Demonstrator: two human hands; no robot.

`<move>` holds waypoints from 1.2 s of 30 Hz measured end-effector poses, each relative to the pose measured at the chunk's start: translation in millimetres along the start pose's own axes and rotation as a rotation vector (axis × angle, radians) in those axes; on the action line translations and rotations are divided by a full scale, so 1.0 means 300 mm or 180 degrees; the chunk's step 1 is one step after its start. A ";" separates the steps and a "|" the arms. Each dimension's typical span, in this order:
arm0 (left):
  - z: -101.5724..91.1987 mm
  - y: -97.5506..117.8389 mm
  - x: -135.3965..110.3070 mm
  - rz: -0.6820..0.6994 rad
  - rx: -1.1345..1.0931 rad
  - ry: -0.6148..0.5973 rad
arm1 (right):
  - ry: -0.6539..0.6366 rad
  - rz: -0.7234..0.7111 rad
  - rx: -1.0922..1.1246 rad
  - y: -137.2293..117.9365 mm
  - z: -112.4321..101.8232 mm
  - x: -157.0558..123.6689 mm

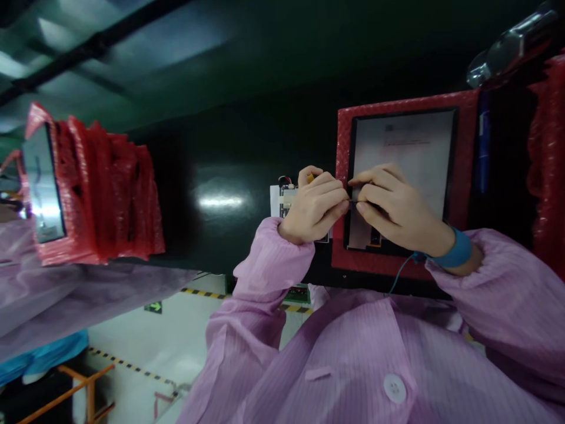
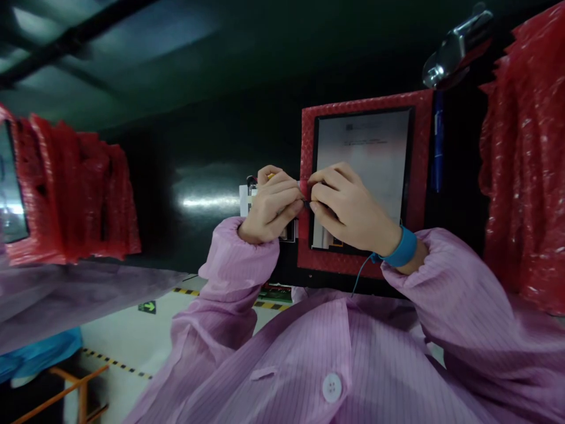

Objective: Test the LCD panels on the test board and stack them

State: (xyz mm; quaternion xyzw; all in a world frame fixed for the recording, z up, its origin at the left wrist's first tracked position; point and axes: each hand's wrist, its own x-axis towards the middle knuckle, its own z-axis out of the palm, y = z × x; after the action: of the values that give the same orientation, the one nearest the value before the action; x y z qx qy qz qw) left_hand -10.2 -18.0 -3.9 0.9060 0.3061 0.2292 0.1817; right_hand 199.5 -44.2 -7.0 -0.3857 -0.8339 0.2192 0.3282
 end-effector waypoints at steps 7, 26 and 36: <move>-0.002 0.003 0.003 -0.0135 -0.0047 -0.0204 | 0.0000 0.0066 -0.0008 -0.002 -0.002 -0.001; 0.002 -0.005 -0.005 -0.0155 0.0110 0.0002 | -0.0178 0.0215 0.0168 0.004 0.005 -0.006; 0.030 -0.013 -0.007 -0.0211 0.0327 0.0344 | -0.0141 0.0104 0.0030 -0.004 0.017 -0.006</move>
State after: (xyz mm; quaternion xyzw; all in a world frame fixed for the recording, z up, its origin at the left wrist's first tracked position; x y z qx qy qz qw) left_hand -8.8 -18.2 -13.7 0.8898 0.3566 0.2556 0.1256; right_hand 196.2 -46.9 -10.4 -0.3928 -0.8335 0.2370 0.3078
